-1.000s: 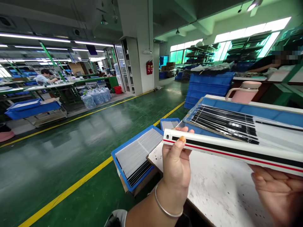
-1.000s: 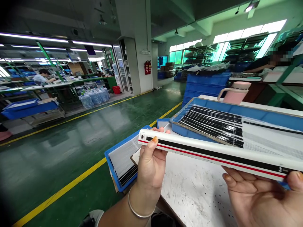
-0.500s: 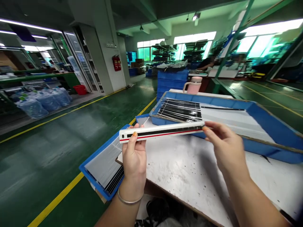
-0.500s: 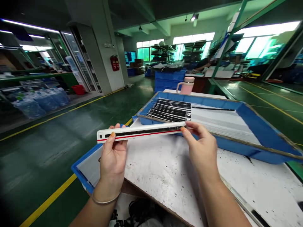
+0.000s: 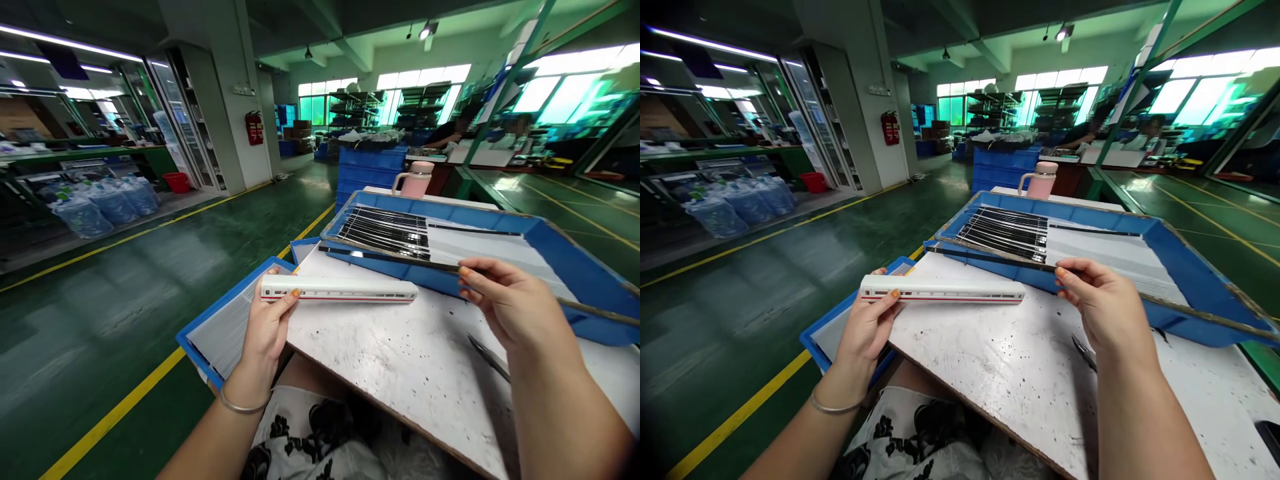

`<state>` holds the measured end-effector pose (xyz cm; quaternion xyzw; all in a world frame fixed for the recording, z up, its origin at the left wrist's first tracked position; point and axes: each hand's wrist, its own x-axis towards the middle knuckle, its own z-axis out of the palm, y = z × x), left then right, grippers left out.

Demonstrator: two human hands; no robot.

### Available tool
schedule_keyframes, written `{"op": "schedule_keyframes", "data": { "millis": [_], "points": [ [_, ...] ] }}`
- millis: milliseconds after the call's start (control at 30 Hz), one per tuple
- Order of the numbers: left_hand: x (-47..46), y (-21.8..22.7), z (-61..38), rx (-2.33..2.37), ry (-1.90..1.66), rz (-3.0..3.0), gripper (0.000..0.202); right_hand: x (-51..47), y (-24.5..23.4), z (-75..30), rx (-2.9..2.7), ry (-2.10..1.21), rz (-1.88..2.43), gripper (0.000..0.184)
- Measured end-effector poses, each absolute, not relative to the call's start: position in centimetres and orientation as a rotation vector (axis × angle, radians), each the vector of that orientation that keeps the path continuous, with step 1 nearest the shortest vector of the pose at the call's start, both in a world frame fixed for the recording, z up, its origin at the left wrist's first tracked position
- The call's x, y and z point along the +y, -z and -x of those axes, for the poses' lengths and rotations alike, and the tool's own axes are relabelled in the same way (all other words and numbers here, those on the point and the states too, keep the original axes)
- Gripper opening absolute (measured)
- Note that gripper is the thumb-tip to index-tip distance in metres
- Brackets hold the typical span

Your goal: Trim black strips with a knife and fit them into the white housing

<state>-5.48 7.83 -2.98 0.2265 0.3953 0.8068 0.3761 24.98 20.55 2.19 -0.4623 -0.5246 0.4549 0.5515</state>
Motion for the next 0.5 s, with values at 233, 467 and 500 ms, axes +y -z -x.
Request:
{"op": "schedule_keyframes", "data": {
  "millis": [233, 467, 500],
  "points": [
    [6.7, 1.8, 9.6, 1.442, -1.773, -1.041, 0.038, 21.1, -1.8, -25.6, -1.144, -1.167, 1.041, 0.004],
    [9.1, 2.2, 9.3, 1.737, -1.462, -1.441, 0.038, 21.2, -0.7, -24.9, -1.119, -1.126, 1.0, 0.024],
    [9.9, 2.4, 8.9, 1.747, -1.448, -1.469, 0.038, 21.1, -0.5, -24.7, -1.108, -1.116, 1.007, 0.023]
  ]
}}
